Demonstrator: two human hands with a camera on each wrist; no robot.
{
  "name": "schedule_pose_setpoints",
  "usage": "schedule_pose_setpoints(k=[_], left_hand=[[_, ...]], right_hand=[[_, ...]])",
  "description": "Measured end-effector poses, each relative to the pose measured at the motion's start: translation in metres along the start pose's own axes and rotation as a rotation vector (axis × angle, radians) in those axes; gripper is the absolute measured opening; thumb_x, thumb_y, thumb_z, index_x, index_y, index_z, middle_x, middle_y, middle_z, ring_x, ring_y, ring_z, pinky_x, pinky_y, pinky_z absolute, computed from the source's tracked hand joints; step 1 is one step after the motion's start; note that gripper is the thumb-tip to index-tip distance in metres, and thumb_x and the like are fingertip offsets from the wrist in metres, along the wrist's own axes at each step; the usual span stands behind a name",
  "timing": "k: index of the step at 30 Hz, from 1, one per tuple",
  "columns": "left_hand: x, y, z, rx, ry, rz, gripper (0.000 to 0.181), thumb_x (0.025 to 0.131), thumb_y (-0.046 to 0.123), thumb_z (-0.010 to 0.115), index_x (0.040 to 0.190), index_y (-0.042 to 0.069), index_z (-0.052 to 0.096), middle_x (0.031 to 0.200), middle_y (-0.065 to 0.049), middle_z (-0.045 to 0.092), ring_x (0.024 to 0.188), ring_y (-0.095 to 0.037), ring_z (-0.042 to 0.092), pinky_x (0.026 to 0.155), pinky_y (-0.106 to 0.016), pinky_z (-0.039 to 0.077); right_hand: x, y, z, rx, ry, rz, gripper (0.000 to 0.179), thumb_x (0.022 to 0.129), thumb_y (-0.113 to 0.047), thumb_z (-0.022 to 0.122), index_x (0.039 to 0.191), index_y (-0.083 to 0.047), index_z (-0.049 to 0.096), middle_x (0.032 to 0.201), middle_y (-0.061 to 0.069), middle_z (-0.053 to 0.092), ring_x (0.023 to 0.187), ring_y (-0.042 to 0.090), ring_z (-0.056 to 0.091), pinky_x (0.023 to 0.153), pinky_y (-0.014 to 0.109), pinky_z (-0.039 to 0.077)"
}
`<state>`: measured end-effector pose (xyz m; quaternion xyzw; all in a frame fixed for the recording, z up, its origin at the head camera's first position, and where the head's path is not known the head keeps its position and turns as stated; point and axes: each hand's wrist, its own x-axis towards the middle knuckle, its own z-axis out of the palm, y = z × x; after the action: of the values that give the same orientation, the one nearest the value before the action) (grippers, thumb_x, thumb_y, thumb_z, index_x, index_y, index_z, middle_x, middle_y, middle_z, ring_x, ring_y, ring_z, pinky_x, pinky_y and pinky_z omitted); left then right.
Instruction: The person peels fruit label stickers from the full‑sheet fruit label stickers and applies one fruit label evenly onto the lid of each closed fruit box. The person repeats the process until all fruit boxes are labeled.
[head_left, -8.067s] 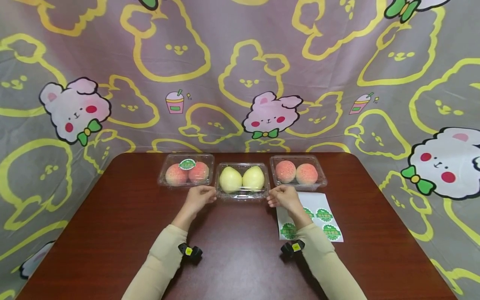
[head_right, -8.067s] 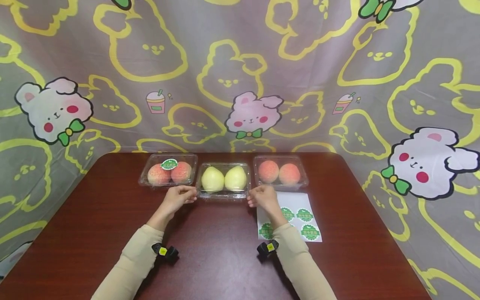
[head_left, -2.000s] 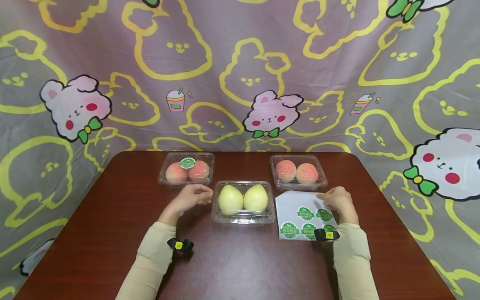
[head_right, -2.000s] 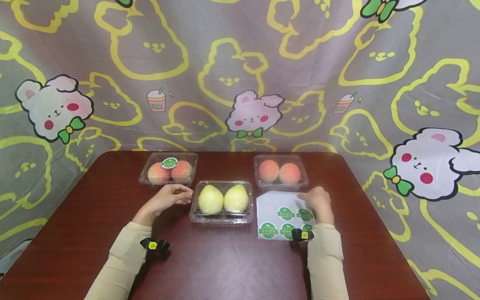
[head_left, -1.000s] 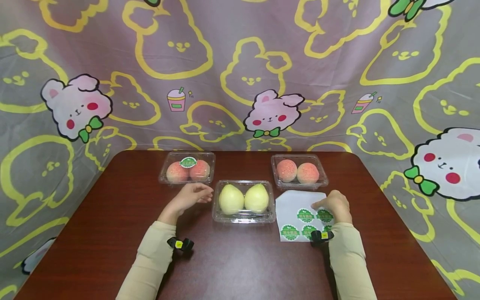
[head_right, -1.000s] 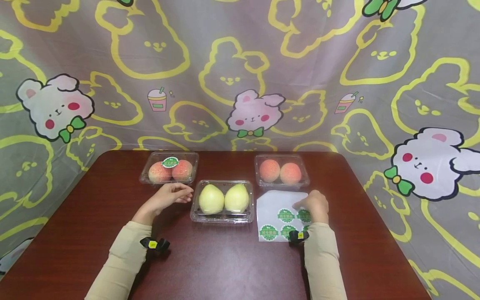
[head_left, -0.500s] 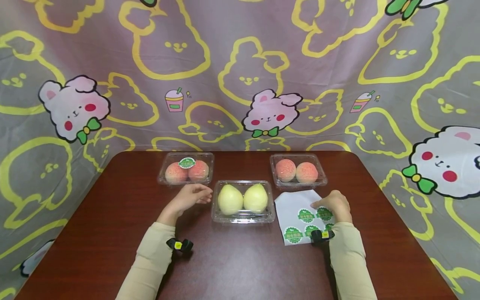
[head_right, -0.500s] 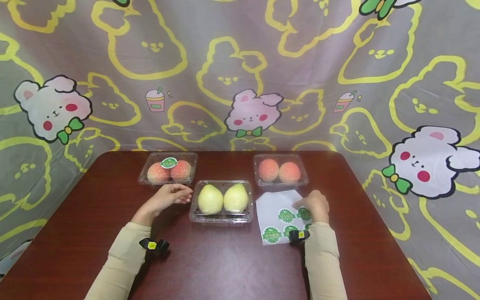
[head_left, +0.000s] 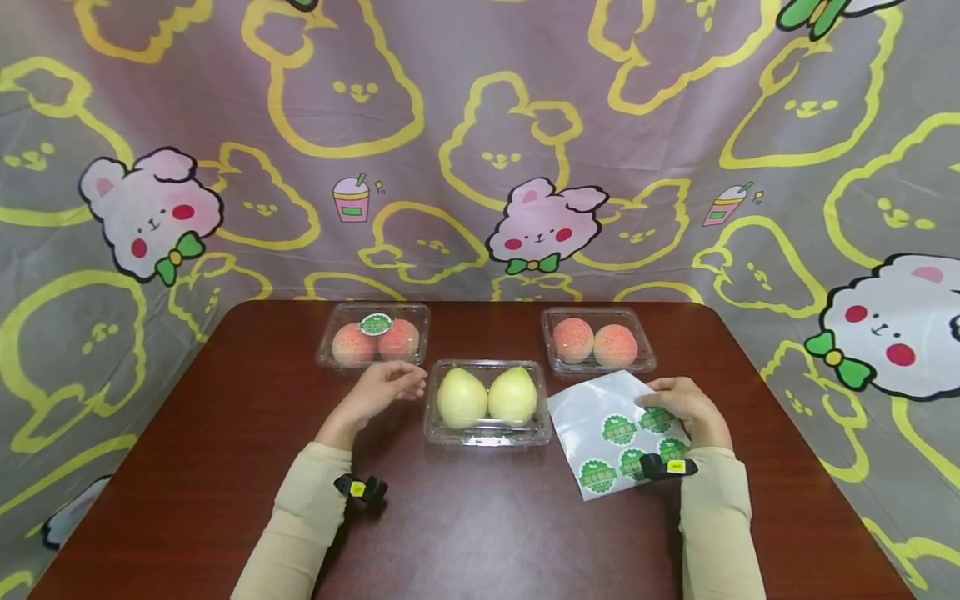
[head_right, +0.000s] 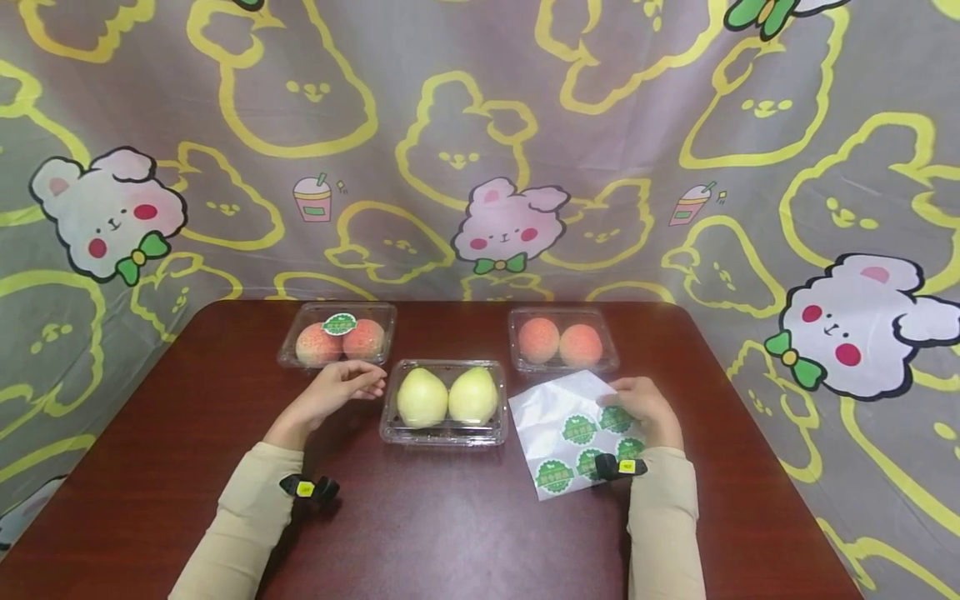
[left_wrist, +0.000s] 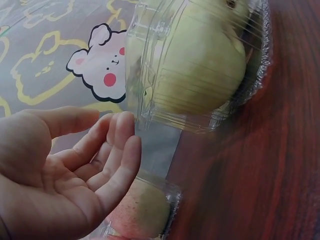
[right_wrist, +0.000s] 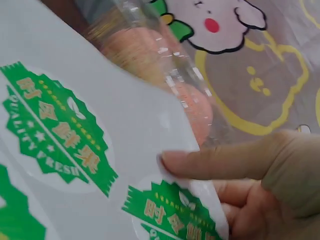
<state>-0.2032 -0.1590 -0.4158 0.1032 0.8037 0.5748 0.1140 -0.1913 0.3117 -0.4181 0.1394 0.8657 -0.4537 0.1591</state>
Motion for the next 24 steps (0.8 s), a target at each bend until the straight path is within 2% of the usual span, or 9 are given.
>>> schedule_pose_setpoints(k=[3, 6, 11, 13, 18, 21, 24], left_hand=[[0.001, 0.001, 0.001, -0.022, 0.008, 0.015, 0.032, 0.098, 0.013, 0.053, 0.116, -0.013, 0.06, 0.1, -0.024, 0.068, 0.087, -0.018, 0.071, 0.088, -0.043, 0.057], [0.002, 0.003, 0.002, -0.041, 0.022, 0.014, 0.031, 0.098, 0.012, 0.053, 0.115, -0.013, 0.059, 0.099, -0.021, 0.068, 0.088, -0.02, 0.071, 0.09, -0.047, 0.056], [0.0, 0.004, 0.003, -0.059, 0.032, 0.033, 0.031, 0.098, 0.01, 0.052, 0.115, -0.014, 0.059, 0.097, -0.018, 0.068, 0.08, -0.006, 0.068, 0.09, -0.05, 0.055], [0.0, 0.006, 0.004, -0.07, 0.031, 0.054, 0.031, 0.098, 0.009, 0.052, 0.116, -0.016, 0.058, 0.097, -0.021, 0.068, 0.077, -0.002, 0.066, 0.089, -0.048, 0.056], [-0.002, 0.013, 0.007, -0.085, 0.05, 0.078, 0.03, 0.097, 0.009, 0.054, 0.115, -0.015, 0.058, 0.094, -0.018, 0.068, 0.075, 0.0, 0.065, 0.085, -0.04, 0.058], [-0.001, 0.017, 0.01, -0.075, 0.061, 0.104, 0.028, 0.097, 0.009, 0.055, 0.113, -0.014, 0.06, 0.094, -0.021, 0.068, 0.074, 0.001, 0.065, 0.083, -0.039, 0.059], [0.0, 0.022, 0.015, -0.071, 0.06, 0.129, 0.027, 0.096, 0.008, 0.055, 0.111, -0.014, 0.06, 0.097, -0.028, 0.067, 0.073, 0.002, 0.065, 0.082, -0.039, 0.059]], right_hand=[[0.0, -0.001, -0.003, 0.036, -0.026, -0.036, 0.045, 0.087, -0.016, 0.069, 0.12, 0.01, 0.055, 0.075, -0.003, 0.064, 0.067, 0.011, 0.063, 0.063, 0.027, 0.055], [-0.002, -0.003, -0.006, 0.072, -0.048, -0.048, 0.042, 0.086, -0.017, 0.07, 0.117, 0.007, 0.057, 0.073, -0.005, 0.064, 0.066, 0.011, 0.064, 0.063, 0.028, 0.056], [-0.01, -0.006, -0.011, 0.052, -0.071, -0.122, 0.036, 0.088, -0.02, 0.068, 0.112, 0.005, 0.059, 0.074, -0.009, 0.062, 0.068, 0.009, 0.061, 0.065, 0.027, 0.054], [-0.013, -0.008, -0.013, 0.05, -0.076, -0.158, 0.036, 0.09, -0.022, 0.066, 0.113, 0.004, 0.059, 0.074, -0.011, 0.061, 0.068, 0.008, 0.061, 0.065, 0.027, 0.054], [-0.021, -0.02, -0.019, 0.105, -0.075, -0.187, 0.036, 0.091, -0.023, 0.064, 0.116, 0.002, 0.057, 0.071, -0.014, 0.065, 0.066, 0.006, 0.064, 0.065, 0.028, 0.057], [-0.026, -0.028, -0.023, 0.123, -0.059, -0.211, 0.03, 0.092, -0.023, 0.064, 0.114, -0.004, 0.06, 0.071, -0.017, 0.064, 0.067, 0.004, 0.063, 0.064, 0.026, 0.056], [-0.031, -0.035, -0.029, 0.157, -0.039, -0.229, 0.009, 0.092, -0.024, 0.064, 0.1, -0.021, 0.064, 0.07, -0.019, 0.064, 0.066, 0.002, 0.062, 0.063, 0.025, 0.054]])
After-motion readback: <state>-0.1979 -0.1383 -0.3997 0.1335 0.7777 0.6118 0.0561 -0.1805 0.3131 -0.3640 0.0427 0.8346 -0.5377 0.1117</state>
